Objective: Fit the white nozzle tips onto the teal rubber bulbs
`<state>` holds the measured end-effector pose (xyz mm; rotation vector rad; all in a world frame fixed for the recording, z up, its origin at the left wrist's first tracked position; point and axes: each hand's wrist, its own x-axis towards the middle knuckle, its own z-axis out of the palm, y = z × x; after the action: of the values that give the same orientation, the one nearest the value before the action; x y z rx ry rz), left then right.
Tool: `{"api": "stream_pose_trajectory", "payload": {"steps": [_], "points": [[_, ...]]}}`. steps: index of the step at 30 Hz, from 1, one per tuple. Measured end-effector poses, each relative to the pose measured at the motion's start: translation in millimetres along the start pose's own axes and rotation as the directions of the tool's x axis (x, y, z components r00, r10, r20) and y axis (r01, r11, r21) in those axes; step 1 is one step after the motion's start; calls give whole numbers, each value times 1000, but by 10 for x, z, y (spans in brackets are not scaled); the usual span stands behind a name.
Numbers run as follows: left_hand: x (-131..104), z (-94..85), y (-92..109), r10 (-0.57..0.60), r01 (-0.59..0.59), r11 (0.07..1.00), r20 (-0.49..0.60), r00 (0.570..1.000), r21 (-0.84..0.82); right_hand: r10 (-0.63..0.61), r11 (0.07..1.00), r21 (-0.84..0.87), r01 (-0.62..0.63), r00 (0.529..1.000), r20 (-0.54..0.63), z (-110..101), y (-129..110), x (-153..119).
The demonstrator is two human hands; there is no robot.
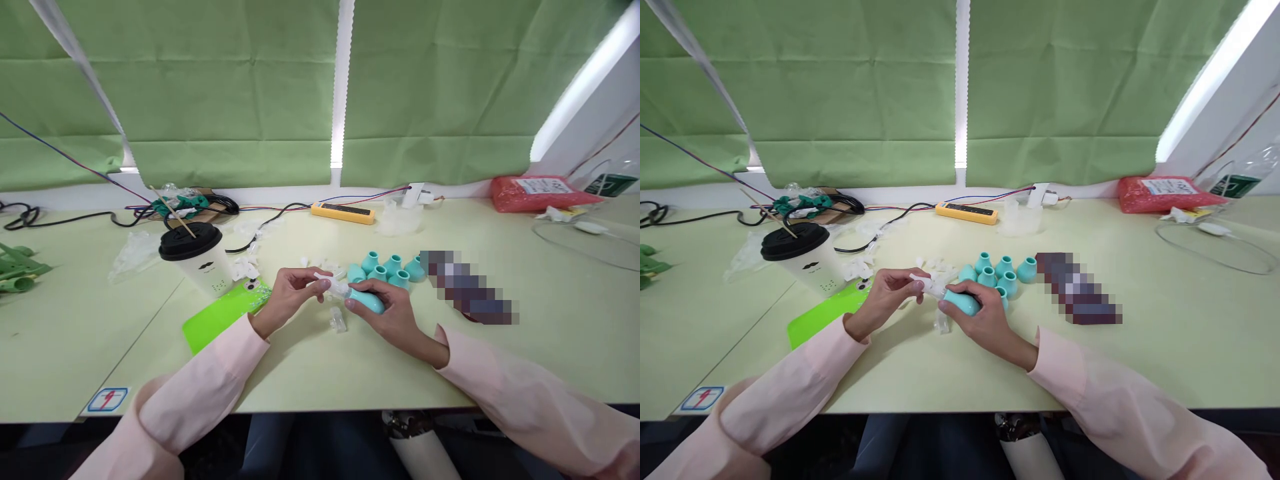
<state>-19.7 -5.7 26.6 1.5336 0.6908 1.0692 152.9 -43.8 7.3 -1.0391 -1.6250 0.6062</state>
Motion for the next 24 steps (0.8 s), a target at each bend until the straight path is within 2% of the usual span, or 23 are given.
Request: {"api": "stream_pose_trajectory", "payload": {"steps": [5,8,10,12,14,16,19,22,24], "points": [[-49,131,19,80,-71,986,-59,995,150,32,996,83,-31,999,-6,23,-27,5],[-26,198,93,141,-124,972,-77,987,201,-13,993,120,19,999,-51,10,-50,14],[59,160,181,214,-180,957,-139,967,227,-74,986,142,91,990,-116,-11,-58,25],[206,34,257,318,-239,922,-242,917,304,-138,973,158,168,974,-181,-32,-57,34],[393,-159,272,417,-249,852,-310,854,461,-191,963,151,225,959,-208,-44,-45,38],[577,-372,207,476,-173,752,-341,811,636,-239,958,112,264,951,-197,-46,-27,33],[772,-634,5,473,1,548,-311,824,837,-301,950,37,311,938,-171,-39,1,17],[837,-781,-194,435,115,338,-263,861,934,-322,945,1,326,934,-154,-36,17,5],[835,-830,-279,375,142,283,-246,894,948,-325,945,-12,327,935,-141,-37,19,2]]}}
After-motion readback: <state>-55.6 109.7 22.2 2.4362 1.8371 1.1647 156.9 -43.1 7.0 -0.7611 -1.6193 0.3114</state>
